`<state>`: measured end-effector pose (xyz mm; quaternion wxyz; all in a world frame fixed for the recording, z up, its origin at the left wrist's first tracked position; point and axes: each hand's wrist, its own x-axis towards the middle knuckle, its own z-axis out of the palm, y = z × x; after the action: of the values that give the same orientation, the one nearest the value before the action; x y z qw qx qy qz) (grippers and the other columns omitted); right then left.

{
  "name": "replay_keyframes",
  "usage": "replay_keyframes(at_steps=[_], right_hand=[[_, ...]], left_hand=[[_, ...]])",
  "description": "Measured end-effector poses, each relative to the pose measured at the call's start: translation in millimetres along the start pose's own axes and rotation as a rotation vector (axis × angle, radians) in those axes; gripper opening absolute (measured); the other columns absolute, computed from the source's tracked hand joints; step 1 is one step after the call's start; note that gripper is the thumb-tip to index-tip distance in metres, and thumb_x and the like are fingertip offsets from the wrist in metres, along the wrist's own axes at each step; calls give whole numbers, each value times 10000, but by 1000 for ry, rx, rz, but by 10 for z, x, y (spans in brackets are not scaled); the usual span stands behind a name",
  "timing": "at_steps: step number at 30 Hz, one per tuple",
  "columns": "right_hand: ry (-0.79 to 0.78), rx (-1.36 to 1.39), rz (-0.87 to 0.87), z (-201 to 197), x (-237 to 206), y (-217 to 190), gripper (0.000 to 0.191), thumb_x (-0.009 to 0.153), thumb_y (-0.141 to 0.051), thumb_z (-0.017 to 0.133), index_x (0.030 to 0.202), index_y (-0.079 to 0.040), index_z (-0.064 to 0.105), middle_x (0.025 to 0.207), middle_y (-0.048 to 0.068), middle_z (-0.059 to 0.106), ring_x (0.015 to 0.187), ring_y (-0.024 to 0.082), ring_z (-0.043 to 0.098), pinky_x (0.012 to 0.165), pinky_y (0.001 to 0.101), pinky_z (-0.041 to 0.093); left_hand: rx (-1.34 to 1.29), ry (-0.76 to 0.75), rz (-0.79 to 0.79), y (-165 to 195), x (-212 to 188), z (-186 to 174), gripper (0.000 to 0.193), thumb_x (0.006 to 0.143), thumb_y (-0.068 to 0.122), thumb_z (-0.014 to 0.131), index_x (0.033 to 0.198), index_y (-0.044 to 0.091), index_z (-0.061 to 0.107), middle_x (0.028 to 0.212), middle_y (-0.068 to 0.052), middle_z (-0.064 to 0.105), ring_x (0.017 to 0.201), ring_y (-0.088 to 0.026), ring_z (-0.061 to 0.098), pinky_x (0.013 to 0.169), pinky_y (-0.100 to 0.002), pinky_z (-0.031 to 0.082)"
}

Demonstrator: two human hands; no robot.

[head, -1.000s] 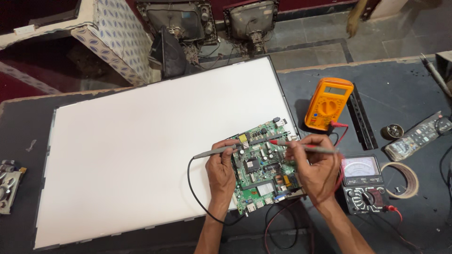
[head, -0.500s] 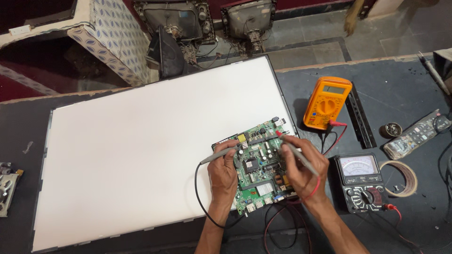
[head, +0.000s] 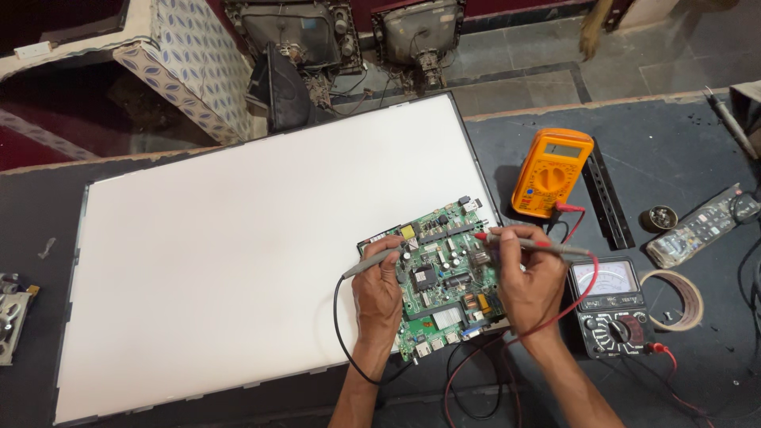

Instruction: The person uses a multimeter to test various points on a green circuit board. They hold the board, flip it over to show the back, and then place it on a white surface to continue testing with the multimeter probes.

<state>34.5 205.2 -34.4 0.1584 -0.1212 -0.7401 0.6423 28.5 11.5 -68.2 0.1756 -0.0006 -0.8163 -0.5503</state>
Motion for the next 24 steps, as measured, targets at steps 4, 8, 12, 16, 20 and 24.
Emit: replay_keyframes(at_steps=[4,8,12,16,20,24], right_hand=[[2,240,120,-95,76,39,236,1062,-146,556,1014,68,643,912,127,725,860,143,725,781,246,577],[10,314,171,-146,92,135,234,1085,-131,564,1039,85,641,946,163,747,816,163,638,738,259,485],[15,495,157,-132,107,222,207,1052,-141,550,1000,48,617,941,105,699,930,203,748,888,306,613],[36,428,126,-118,85,255,212,1068,-144,572,1010,49,636,910,104,676,924,204,735,870,295,599],[27,387,132,-115,84,237,217,1059,-153,572,1006,43,648,895,117,692,929,202,754,859,282,596],[26,318,130,-111,61,206,210,1056,-150,570,1030,39,658,934,146,741,861,172,720,796,275,575]], left_hand=[[16,-7,-16,35,1,-14,274,1074,275,507,1132,58,665,1078,-56,743,993,-199,718,857,-308,564],[6,-5,-9,63,5,-18,277,1075,274,506,1129,55,668,1071,-60,746,980,-206,719,853,-315,563],[23,-4,-7,70,11,-16,280,1076,279,503,1126,55,663,1067,-61,742,969,-204,721,845,-314,567],[42,-6,7,62,10,-18,282,1081,283,497,1126,60,663,1068,-64,740,980,-205,720,849,-317,568],[14,-14,-23,46,15,-2,283,1075,287,498,1131,66,665,1070,-58,739,988,-193,716,854,-315,570],[-13,-32,-55,36,4,-1,284,1071,288,496,1134,75,674,1075,-50,745,993,-179,711,861,-310,573]])
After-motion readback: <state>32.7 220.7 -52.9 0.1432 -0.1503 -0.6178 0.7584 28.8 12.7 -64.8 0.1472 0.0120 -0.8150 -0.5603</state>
